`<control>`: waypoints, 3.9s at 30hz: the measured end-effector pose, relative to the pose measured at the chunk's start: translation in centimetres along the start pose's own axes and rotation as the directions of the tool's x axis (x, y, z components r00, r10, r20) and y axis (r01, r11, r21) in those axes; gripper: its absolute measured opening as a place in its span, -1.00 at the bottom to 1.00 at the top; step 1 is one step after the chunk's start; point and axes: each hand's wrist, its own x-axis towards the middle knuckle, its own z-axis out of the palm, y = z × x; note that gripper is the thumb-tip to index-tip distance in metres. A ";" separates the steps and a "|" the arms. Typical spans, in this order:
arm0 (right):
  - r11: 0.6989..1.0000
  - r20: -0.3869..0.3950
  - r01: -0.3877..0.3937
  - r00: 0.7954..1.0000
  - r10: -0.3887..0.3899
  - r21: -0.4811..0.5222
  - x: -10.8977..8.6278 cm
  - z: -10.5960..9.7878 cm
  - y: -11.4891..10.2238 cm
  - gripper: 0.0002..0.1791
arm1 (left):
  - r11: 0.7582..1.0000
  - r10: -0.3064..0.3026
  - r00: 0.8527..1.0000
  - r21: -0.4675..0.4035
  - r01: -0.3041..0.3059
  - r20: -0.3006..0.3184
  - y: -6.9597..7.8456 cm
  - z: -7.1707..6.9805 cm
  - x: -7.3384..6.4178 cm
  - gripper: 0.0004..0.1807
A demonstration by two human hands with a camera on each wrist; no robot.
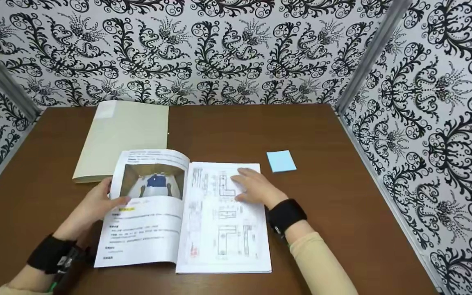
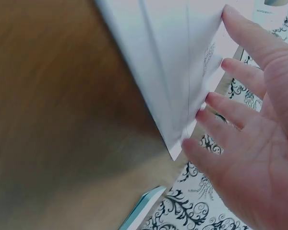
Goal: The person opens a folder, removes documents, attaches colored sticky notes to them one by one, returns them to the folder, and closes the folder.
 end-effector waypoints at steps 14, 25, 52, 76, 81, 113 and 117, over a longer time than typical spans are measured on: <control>0.999 -0.014 -0.035 0.999 0.034 -0.024 -0.6 -0.6 0.7 -0.28 | 0.994 -0.010 1.000 0.111 0.008 0.016 -0.7 -0.5 -0.1 -0.20; 0.997 0.014 -0.080 0.997 0.081 -0.021 -0.4 -0.2 1.2 -0.26 | 0.976 0.051 0.998 0.214 -0.042 -0.036 -0.8 -0.6 -0.1 -0.18; 0.998 -0.023 -0.069 0.997 0.069 -0.002 -0.5 -0.2 1.3 -0.29 | 0.896 0.209 0.972 0.418 -0.146 -0.107 0.3 -0.1 -0.8 -0.18; 0.980 -0.304 -0.199 0.934 0.189 -0.004 -0.8 -2.1 3.2 -0.51 | 0.830 0.354 0.932 0.433 -0.352 0.077 5.6 0.0 -3.9 -0.48; 0.953 -0.335 -0.303 0.895 0.295 0.030 -1.1 -2.9 4.2 -0.54 | 0.801 0.400 0.908 0.433 -0.414 0.128 7.3 -0.6 -5.6 -0.49; 0.878 -0.303 -0.473 0.828 0.472 0.073 -0.3 -2.4 7.4 -0.37 | 0.480 0.569 0.707 0.529 -0.700 0.419 8.7 13.6 -2.5 -0.68; 0.877 -0.303 -0.475 0.828 0.473 0.072 -0.2 -2.4 7.4 -0.37 | 0.465 0.565 0.706 0.543 -0.700 0.427 8.6 14.5 -2.3 -0.69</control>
